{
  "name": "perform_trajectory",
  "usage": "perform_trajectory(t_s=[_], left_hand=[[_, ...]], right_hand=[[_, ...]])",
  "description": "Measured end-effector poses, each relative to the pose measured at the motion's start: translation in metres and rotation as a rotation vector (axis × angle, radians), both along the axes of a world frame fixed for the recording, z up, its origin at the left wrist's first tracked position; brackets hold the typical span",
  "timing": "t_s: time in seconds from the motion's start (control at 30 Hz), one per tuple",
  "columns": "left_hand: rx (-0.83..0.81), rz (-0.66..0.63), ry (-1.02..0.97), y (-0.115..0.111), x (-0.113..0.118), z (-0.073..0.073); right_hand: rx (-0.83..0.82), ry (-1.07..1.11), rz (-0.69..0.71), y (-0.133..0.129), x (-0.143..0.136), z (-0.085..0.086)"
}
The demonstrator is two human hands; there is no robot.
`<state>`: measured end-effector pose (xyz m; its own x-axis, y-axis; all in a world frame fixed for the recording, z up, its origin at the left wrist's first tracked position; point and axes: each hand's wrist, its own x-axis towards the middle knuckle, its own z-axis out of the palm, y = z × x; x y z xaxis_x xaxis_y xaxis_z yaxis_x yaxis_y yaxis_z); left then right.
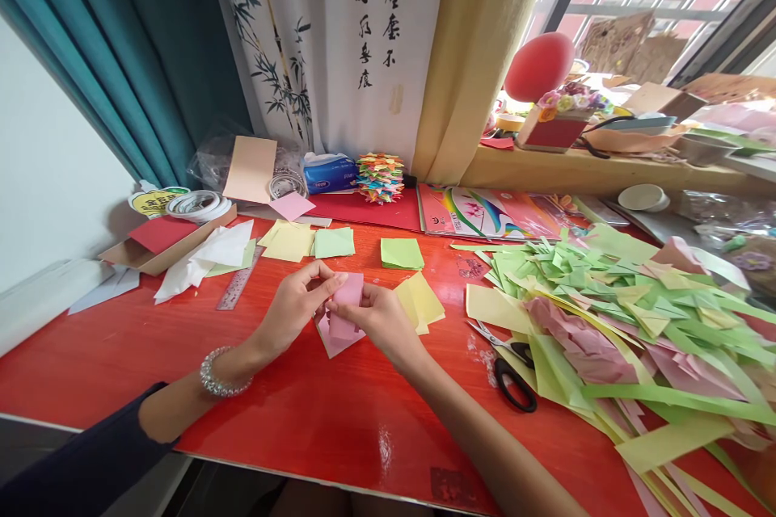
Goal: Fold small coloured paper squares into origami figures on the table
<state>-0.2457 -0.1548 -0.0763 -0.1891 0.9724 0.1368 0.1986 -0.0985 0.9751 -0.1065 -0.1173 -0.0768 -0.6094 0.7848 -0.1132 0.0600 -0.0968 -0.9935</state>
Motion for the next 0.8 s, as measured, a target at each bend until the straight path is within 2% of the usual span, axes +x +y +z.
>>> perform_trajectory(t_s=[0.37, 0.53, 0.8], left_hand=[[0.056, -0.014, 0.108, -0.0025, 0.0024, 0.0033], [0.053, -0.024, 0.111, -0.0019, 0.0021, 0.0009], [0.032, -0.024, 0.118, -0.0026, 0.0021, -0.0014]], right_hand=[[-0.118, 0.069, -0.054, -0.0081, -0.004, 0.0006], [-0.094, 0.019, -0.063, -0.0052, -0.0033, -0.0047], [-0.126, 0.056, -0.047, -0.0047, -0.0026, -0.0056]])
